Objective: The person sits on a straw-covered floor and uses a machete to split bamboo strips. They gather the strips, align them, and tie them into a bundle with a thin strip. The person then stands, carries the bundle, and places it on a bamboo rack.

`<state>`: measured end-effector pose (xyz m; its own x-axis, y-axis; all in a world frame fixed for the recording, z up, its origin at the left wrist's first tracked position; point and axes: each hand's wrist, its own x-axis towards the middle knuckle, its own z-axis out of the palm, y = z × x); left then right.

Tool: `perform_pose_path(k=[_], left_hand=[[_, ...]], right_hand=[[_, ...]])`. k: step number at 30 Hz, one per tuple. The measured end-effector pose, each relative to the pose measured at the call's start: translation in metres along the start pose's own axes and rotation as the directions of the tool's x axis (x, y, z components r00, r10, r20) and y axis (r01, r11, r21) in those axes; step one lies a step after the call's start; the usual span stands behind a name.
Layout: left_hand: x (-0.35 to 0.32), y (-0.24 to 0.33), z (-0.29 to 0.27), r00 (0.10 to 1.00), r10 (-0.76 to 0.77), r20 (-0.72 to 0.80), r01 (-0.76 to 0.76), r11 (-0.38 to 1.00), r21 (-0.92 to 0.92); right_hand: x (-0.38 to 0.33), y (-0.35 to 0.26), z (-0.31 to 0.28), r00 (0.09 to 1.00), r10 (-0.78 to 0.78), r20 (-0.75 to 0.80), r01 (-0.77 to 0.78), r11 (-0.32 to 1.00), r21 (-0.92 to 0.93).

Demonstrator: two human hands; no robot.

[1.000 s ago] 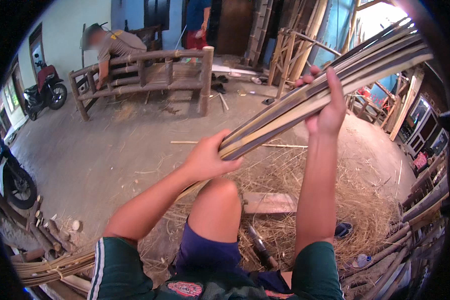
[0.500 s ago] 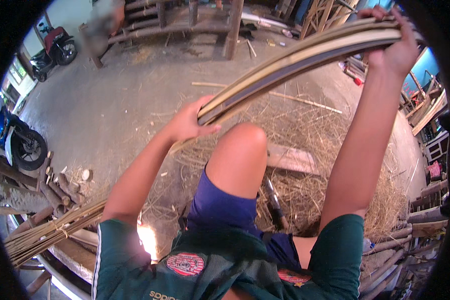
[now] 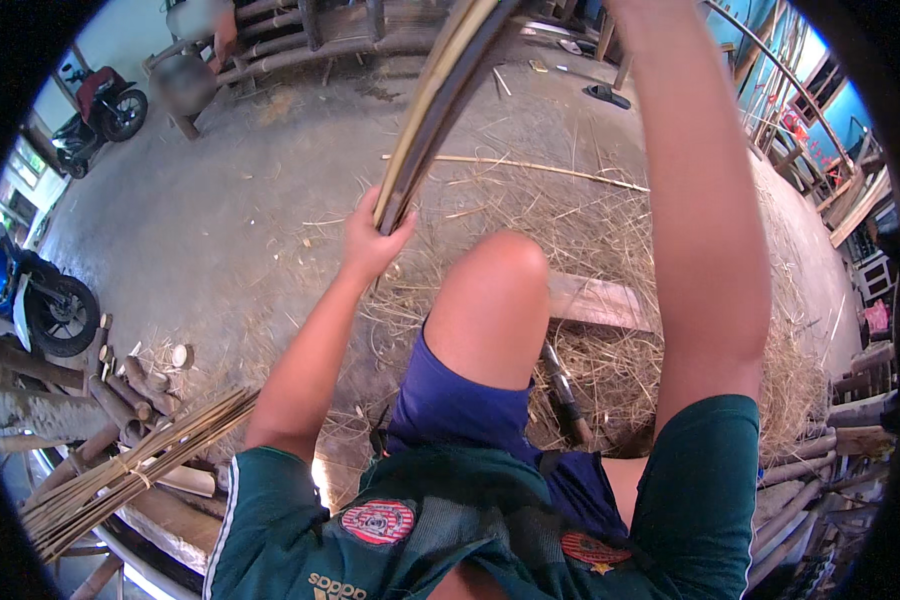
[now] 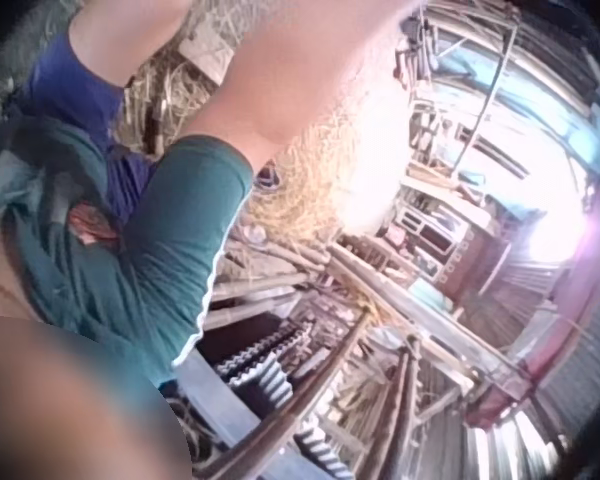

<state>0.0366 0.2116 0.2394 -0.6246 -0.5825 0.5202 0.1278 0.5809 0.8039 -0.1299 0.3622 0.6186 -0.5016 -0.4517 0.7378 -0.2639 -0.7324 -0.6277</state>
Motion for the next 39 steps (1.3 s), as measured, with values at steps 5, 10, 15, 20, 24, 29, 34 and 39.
perform_pose_path(k=[5, 10, 15, 20, 24, 29, 34, 39], left_hand=[[-0.034, -0.061, -0.036, 0.986, -0.165, 0.001, 0.164, 0.986, 0.041], [-0.06, -0.084, -0.028, 0.982, -0.174, -0.068, 0.176, 0.984, 0.028], [-0.056, -0.086, -0.015, 0.975, -0.173, -0.142, 0.185, 0.98, 0.073], [-0.055, -0.081, -0.022, 0.975, -0.201, -0.094, 0.205, 0.978, 0.037], [-0.074, -0.073, -0.011, 0.981, -0.194, -0.023, 0.194, 0.981, -0.024], [-0.082, -0.065, -0.001, 0.945, -0.328, 0.022, 0.323, 0.94, 0.107], [-0.08, -0.042, -0.021, 0.992, -0.099, 0.072, 0.097, 0.995, 0.041], [-0.091, -0.001, -0.055, 0.943, 0.312, -0.113, -0.177, 0.761, 0.624]], right_hand=[[-0.038, 0.076, 0.028, 0.989, 0.026, 0.145, -0.019, 0.999, -0.047], [-0.057, 0.121, 0.039, 0.986, 0.106, 0.129, -0.123, 0.984, 0.129], [-0.057, 0.127, 0.048, 0.996, 0.086, -0.03, -0.086, 0.996, 0.032], [-0.043, 0.117, 0.034, 0.998, -0.056, -0.006, 0.055, 0.997, -0.049], [-0.064, 0.117, 0.027, 0.997, 0.057, -0.048, -0.055, 0.997, 0.052], [-0.087, 0.101, 0.008, 0.982, 0.128, -0.135, -0.115, 0.988, 0.099], [-0.086, 0.062, -0.002, 0.947, 0.0, -0.32, -0.003, 1.0, -0.009], [-0.079, -0.004, -0.021, 0.893, -0.106, -0.438, 0.093, 0.994, -0.05]])
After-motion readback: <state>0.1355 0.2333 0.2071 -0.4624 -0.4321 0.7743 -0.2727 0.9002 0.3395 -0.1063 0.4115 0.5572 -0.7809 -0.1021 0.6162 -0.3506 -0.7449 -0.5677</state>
